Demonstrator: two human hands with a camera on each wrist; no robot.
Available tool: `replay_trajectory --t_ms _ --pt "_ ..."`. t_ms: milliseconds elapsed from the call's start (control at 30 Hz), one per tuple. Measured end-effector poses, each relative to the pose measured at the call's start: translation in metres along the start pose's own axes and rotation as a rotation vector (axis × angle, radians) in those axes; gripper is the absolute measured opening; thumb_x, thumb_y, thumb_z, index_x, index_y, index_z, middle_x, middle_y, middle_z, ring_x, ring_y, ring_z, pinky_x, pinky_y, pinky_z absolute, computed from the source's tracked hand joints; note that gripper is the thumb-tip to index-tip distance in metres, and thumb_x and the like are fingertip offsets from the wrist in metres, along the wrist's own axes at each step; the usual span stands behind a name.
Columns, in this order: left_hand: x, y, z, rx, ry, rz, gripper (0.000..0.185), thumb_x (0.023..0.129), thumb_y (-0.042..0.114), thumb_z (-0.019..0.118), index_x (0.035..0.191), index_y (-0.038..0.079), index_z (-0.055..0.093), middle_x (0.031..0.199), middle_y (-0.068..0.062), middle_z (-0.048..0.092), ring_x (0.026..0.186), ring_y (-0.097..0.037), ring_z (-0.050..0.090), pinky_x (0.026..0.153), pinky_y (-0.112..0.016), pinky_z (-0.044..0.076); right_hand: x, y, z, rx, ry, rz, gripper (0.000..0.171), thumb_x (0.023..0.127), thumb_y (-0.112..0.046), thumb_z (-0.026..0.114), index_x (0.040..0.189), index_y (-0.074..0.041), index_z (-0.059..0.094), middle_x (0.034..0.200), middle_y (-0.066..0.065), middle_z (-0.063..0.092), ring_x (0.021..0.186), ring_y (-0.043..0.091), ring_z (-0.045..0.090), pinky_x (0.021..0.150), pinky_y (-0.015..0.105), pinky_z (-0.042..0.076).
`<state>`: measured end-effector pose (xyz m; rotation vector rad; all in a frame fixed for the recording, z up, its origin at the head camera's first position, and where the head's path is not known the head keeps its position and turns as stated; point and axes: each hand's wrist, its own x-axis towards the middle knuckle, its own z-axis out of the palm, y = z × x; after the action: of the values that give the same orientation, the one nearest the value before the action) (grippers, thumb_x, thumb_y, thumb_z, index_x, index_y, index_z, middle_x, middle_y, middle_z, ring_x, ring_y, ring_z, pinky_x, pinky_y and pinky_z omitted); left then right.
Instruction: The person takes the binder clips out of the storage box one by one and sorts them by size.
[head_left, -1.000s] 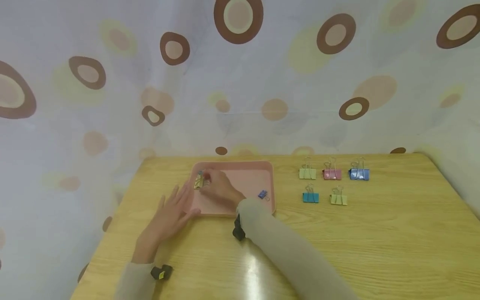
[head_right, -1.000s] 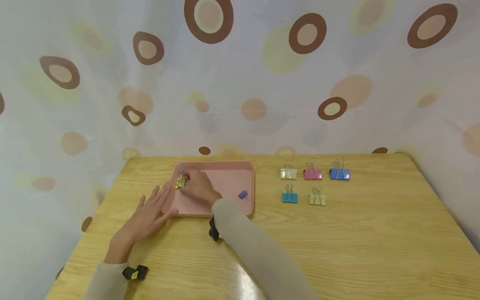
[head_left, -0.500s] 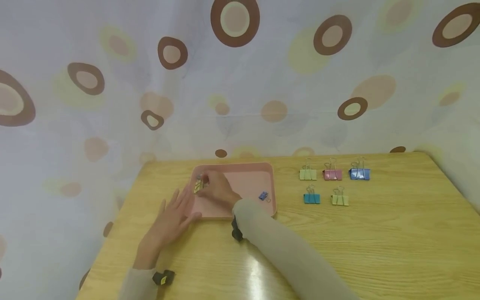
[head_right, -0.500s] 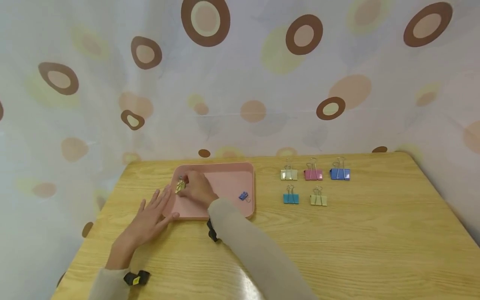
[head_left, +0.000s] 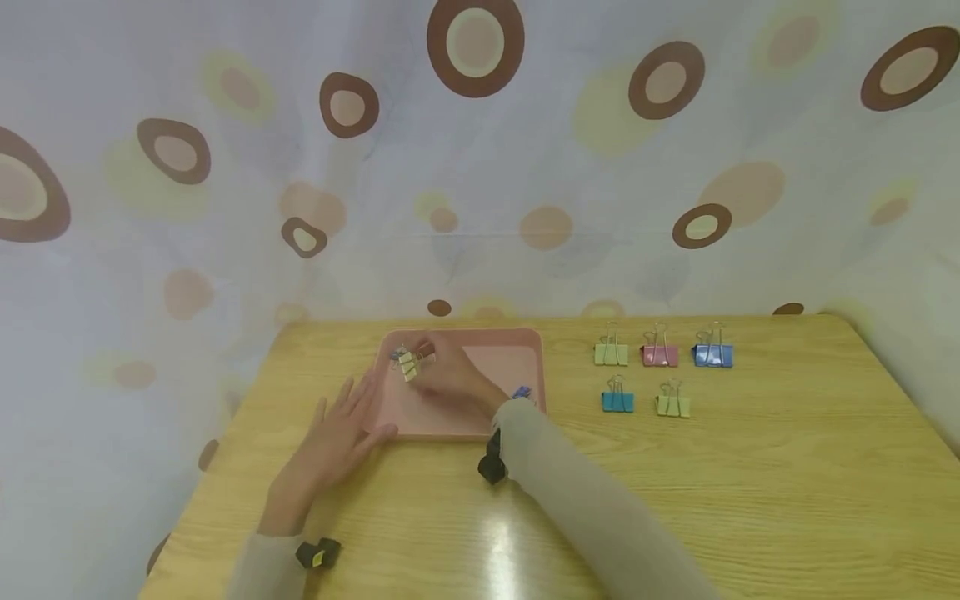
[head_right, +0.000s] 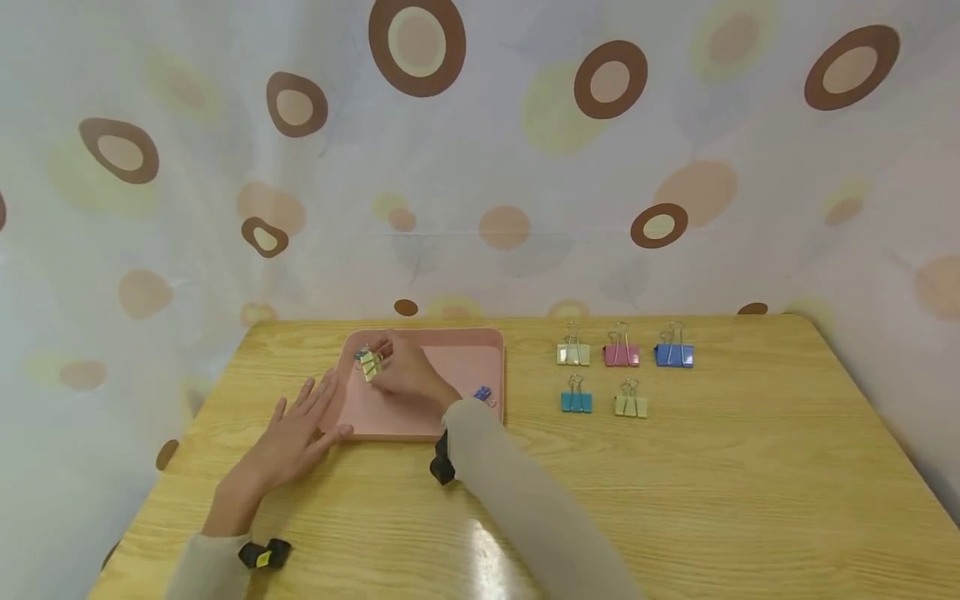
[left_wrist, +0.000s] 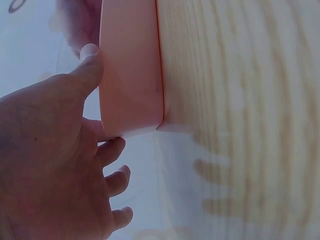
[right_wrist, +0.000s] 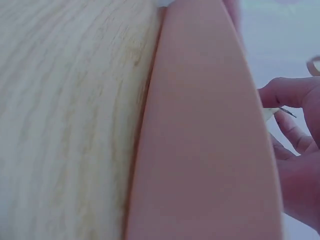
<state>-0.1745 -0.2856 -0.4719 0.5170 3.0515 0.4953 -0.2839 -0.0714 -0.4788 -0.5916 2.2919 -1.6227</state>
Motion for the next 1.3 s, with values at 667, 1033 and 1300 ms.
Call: replay_trajectory --t_ms 667,1033,1300 --pt "0.001 0.0 -0.004 -0.031 -0.039 -0.033 0.08 0.106 0.053 0.048 0.163 0.003 0.023 0.17 -0.013 0.016 0.155 -0.044 0.011 0.118 -0.072 0.007 -0.022 0.01 -0.024 0.343 0.025 0.115 0.02 0.087 0.008 0.074 0.106 0.012 0.073 0.095 0.018 0.075 0.075 0.02 0.074 0.074 0.034 0.063" --pt "0.0 0.002 -0.003 -0.031 -0.036 -0.027 0.08 0.106 0.053 0.048 0.163 0.003 0.023 0.17 -0.013 0.016 0.155 -0.045 0.011 0.117 -0.073 0.007 -0.034 0.004 -0.038 0.366 0.08 0.078 0.021 0.087 0.004 0.077 0.102 0.002 0.063 0.102 0.016 0.071 0.082 0.03 0.075 0.075 0.042 0.063" --pt "-0.001 0.003 -0.004 -0.052 -0.034 -0.022 0.079 0.106 0.051 0.049 0.162 0.002 0.023 0.17 -0.014 0.016 0.155 -0.045 0.01 0.117 -0.073 0.006 -0.051 0.001 -0.059 0.39 0.064 0.021 0.023 0.095 0.004 0.069 0.117 0.008 0.07 0.111 0.022 0.07 0.091 0.03 0.075 0.085 0.044 0.061"
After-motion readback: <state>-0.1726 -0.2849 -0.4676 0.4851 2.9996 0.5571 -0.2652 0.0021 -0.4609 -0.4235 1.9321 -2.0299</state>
